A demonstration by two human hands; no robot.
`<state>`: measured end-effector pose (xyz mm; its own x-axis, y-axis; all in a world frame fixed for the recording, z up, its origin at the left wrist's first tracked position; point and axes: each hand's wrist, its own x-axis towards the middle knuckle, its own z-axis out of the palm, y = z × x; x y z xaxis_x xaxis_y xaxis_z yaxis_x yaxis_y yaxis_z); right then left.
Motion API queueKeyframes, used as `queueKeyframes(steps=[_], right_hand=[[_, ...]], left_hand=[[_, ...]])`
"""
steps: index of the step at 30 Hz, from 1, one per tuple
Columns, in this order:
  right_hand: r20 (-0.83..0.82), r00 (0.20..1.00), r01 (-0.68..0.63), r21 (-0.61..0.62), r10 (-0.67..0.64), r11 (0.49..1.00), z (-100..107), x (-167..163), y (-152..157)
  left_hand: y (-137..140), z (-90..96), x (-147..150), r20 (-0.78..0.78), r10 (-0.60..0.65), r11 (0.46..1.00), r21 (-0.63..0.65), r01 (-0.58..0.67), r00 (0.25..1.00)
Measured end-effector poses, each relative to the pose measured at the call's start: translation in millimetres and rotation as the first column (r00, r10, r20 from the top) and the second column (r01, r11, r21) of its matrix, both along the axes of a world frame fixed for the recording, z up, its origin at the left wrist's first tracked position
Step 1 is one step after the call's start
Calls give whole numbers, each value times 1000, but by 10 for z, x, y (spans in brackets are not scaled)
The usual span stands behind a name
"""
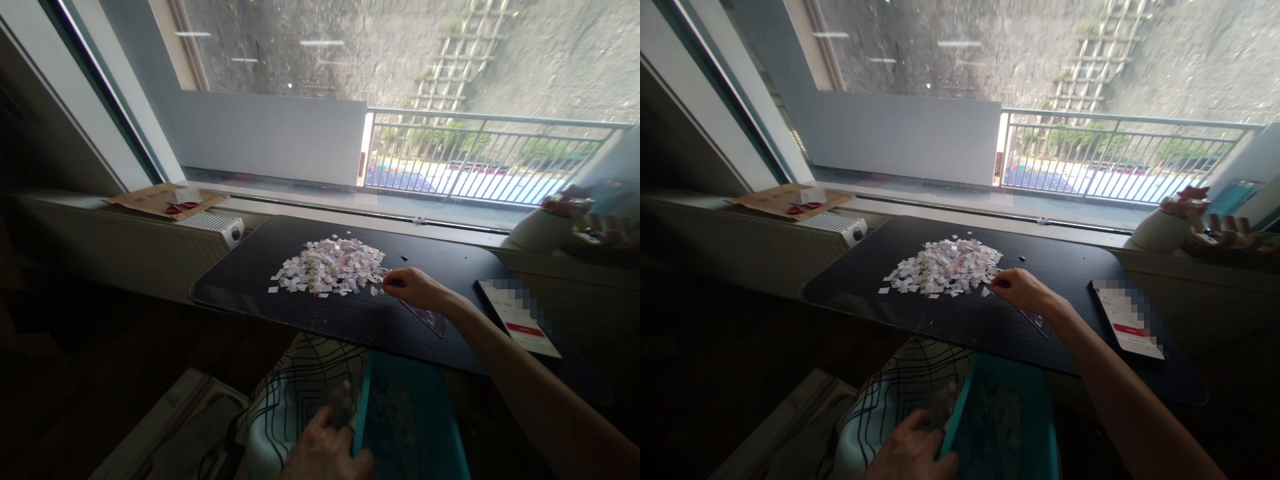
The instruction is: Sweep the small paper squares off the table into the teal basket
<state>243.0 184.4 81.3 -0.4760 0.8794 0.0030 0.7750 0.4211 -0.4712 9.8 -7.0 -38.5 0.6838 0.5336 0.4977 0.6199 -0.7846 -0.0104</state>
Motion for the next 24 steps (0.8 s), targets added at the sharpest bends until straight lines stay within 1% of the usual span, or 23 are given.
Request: queueKeyframes(steps=[5, 12, 14, 16, 18, 19, 21, 24], right_hand=[[1, 1000, -11, -4, 11, 1000, -13, 12, -35], [48, 999, -5, -41, 7, 999, 75, 36, -161], [99, 994, 54, -14, -52, 998, 93, 120, -240], [183, 968, 163, 60, -171, 985, 79, 234, -342], [293, 903, 286, 135, -314, 949, 33, 343, -450], [333, 870, 331, 150, -363, 932, 1, 386, -497], [366, 837, 386, 133, -407, 913, -62, 443, -558], [321, 852, 408, 87, -413, 909, -130, 489, -562]], left_hand=[[-4, -51, -14, 1, 19, 1000, -24, -19, 1000], [-22, -8, -16, -14, 8, 999, -42, -8, 1000], [-36, 3, -34, -36, 8, 998, -69, -10, 999], [-45, 16, -53, -53, 10, 994, -112, -15, 999], [-42, 33, -61, -57, 3, 988, -153, -11, 998], [-34, 42, -61, -57, -3, 986, -166, -7, 998], [-10, 62, -55, -57, -10, 984, -178, -1, 998], [26, 96, -59, -56, -12, 984, -180, 2, 998]])
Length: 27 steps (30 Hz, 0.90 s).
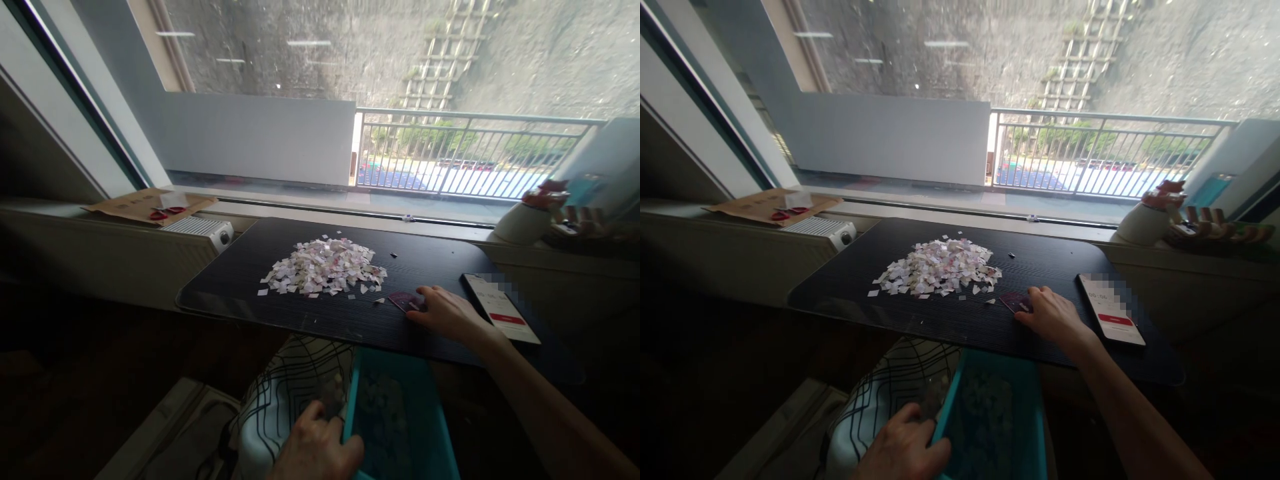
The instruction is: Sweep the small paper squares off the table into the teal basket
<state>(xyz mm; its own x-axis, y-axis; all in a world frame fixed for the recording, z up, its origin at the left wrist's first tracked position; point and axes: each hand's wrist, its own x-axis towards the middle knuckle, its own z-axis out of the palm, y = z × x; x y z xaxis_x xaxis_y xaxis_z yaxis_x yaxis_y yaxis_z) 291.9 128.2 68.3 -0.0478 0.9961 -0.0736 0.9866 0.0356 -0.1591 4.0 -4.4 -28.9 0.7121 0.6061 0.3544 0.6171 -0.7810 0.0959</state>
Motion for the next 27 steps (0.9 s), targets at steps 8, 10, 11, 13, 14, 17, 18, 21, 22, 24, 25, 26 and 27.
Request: queueKeyframes(steps=[8, 10, 11, 13, 14, 17, 18, 21, 22, 24, 25, 26, 27], right_hand=[[-217, 970, -83, 115, 107, 990, -56, 63, 35], [-264, 952, -108, 182, 154, 977, -52, 20, 49], [-280, 944, -116, 216, 176, 969, -48, -11, 63], [-296, 930, -139, 265, 218, 954, -45, -83, 85], [-297, 924, -159, 275, 241, 948, -45, -120, 81], [-299, 892, -258, 282, 340, 924, -38, -219, -73], [-301, 875, -300, 279, 379, 912, -25, -242, -179], [-324, 817, -426, 219, 477, 878, 54, -274, -579], [-333, 808, -452, 180, 486, 874, 87, -274, -694], [-339, 801, -466, 165, 494, 869, 137, -264, -812], [-323, 812, -449, 186, 486, 874, 146, -258, -798], [-293, 833, -418, 224, 470, 881, 143, -252, -735], [-250, 861, -377, 274, 444, 885, 130, -248, -630]], left_hand=[[46, 86, -159, -46, -10, 1000, -7, 10, 999], [58, 113, -190, -59, -19, 999, -31, 17, 998], [65, 128, -200, -62, -23, 999, -42, 21, 998], [79, 158, -215, -63, -32, 998, -58, 29, 998], [84, 172, -221, -62, -34, 997, -64, 30, 998], [88, 206, -236, -57, -34, 996, -87, 29, 998], [85, 216, -239, -53, -33, 995, -94, 27, 998], [63, 246, -219, -43, -14, 994, -111, 10, 999], [55, 255, -203, -41, 1, 993, -115, -6, 999], [43, 267, -161, -33, 31, 992, -125, -35, 999], [40, 269, -142, -29, 41, 991, -129, -44, 999], [40, 268, -128, -23, 49, 991, -127, -52, 999], [43, 263, -121, -20, 50, 991, -123, -52, 999]])
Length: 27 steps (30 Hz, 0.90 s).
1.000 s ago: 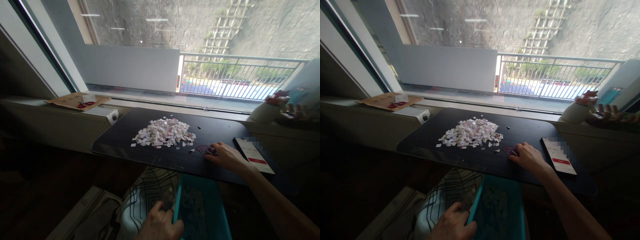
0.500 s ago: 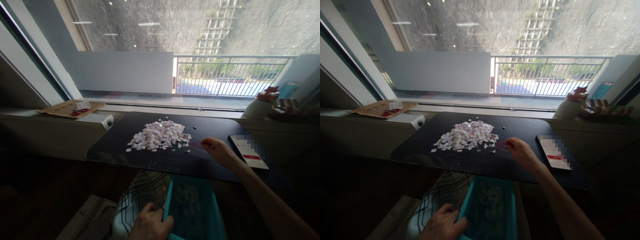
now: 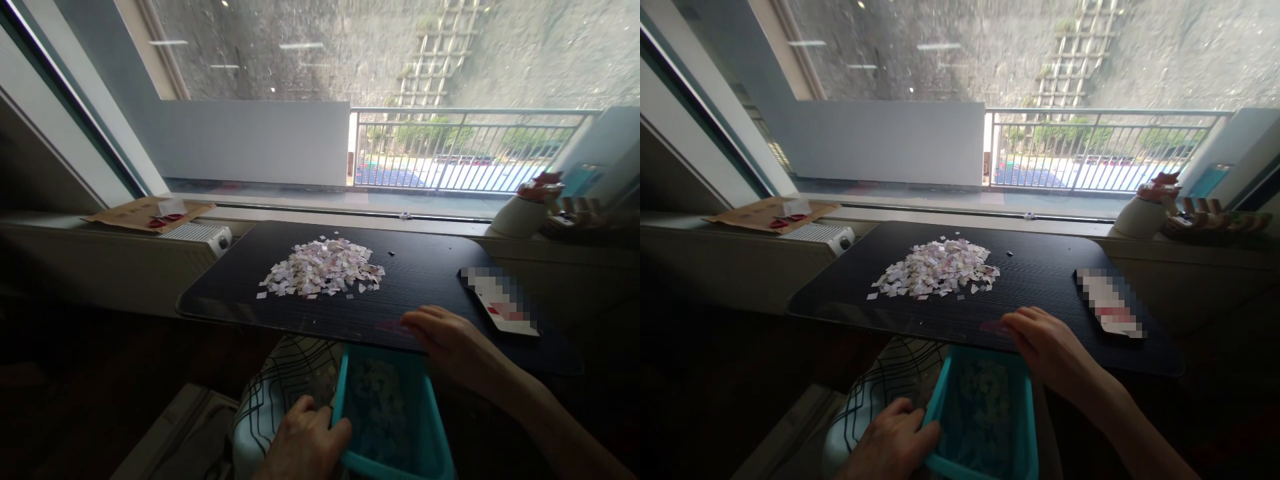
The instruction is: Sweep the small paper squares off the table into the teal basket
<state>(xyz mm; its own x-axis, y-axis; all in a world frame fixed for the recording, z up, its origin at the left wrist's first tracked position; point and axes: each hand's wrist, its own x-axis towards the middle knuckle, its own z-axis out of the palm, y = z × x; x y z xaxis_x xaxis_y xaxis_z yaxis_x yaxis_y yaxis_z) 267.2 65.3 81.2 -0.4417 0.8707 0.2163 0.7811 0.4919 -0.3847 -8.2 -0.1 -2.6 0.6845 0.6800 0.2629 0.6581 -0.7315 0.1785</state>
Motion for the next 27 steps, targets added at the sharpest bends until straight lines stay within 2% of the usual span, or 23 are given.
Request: queueKeyframes(steps=[3, 5, 7, 14, 18, 20, 24, 27], right_hand=[[99, 981, 154, 132, -167, 979, -68, -7, 427], [141, 969, 184, 142, -204, 973, -104, -25, 646], [156, 968, 178, 130, -197, 976, -119, -35, 714], [186, 980, 58, 48, -66, 997, -78, 79, 386], [119, 986, 104, 73, -112, 992, -109, 80, 399], [83, 993, 77, 52, -81, 996, -123, 47, 345], [3, 998, -70, -52, 70, 996, -82, -6, -26], [-38, 995, -92, -113, 89, 989, -7, -24, -250]], left_hand=[[21, -33, -30, -9, -32, 999, 12, 32, 999], [37, -60, -76, -30, -61, 998, 3, 61, 998], [44, -75, -114, -49, -71, 997, -8, 71, 996], [12, 18, -43, -27, -28, 1000, -7, 27, 999], [3, 71, -35, -40, -25, 1000, -18, 24, 999], [6, 69, -61, -48, -23, 1000, -19, 22, 999], [21, 47, -73, -39, 8, 1000, 11, -8, 999], [28, 40, -5, -52, -1, 1000, 19, 2, 999]])
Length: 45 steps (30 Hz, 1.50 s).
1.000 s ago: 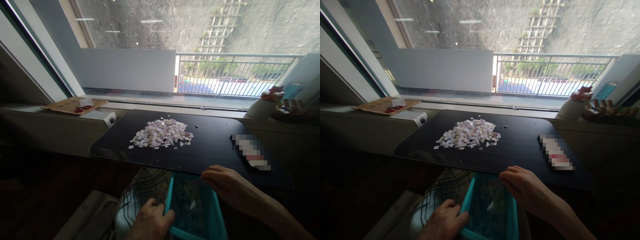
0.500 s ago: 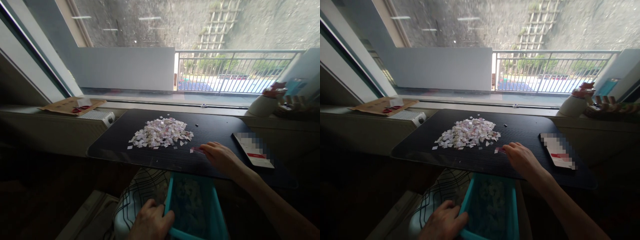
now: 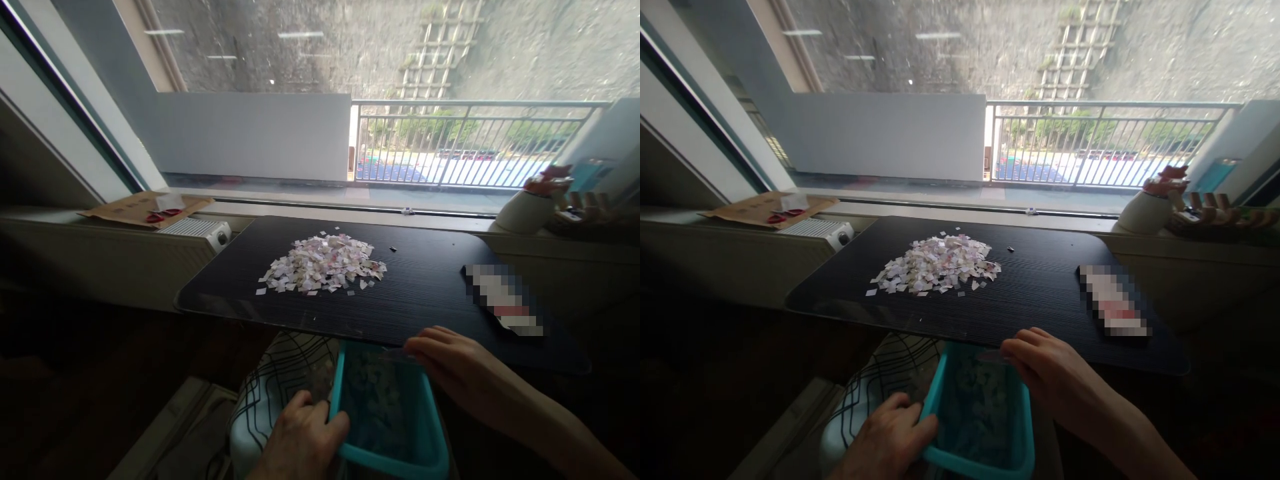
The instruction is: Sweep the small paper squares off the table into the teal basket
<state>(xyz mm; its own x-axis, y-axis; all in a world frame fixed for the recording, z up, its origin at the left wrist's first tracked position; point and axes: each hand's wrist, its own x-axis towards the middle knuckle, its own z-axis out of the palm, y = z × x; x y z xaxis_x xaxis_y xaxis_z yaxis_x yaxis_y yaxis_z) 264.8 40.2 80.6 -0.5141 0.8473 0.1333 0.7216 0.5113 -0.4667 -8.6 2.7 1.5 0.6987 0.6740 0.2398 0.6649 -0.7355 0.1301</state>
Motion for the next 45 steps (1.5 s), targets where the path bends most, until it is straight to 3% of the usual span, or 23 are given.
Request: queueKeyframes(steps=[2, 5, 8, 11, 16, 22, 27, 32, 38, 45], right_hand=[[-9, 999, 39, 16, -39, 999, 29, -29, 26], [7, 991, 133, 103, -134, 986, 12, -131, 314], [107, 972, 187, 199, -211, 962, -39, -289, 661], [202, 948, 194, 246, -246, 950, -75, -442, 819], [226, 961, 105, 227, -157, 968, -61, -573, 784], [236, 942, 170, 277, -238, 946, -69, -581, 890], [257, 953, 95, 257, -163, 962, -101, -542, 791], [221, 953, 141, 286, -209, 948, -80, -536, 816], [240, 964, 54, 241, -113, 969, -78, -535, 756], [191, 976, 68, 207, -109, 976, -54, -528, 714]], left_hand=[[-8, -26, 64, -30, 3, 1000, -9, -4, 1000], [-34, -141, 142, -36, -36, 998, 52, 38, 999], [-53, -299, 181, -45, -41, 990, 134, 47, 998], [-51, -383, 200, -45, -33, 980, 195, 41, 998], [-22, -336, 229, -58, -53, 977, 202, 64, 997], [-22, -297, 220, -74, -36, 978, 204, 50, 997], [-9, -275, 216, -112, -25, 980, 192, 47, 993], [10, -255, 242, -157, -52, 986, 150, 76, 986], [-6, -240, 223, -140, -46, 988, 137, 65, 989], [-2, -174, 236, -187, -43, 993, 98, 62, 981]])
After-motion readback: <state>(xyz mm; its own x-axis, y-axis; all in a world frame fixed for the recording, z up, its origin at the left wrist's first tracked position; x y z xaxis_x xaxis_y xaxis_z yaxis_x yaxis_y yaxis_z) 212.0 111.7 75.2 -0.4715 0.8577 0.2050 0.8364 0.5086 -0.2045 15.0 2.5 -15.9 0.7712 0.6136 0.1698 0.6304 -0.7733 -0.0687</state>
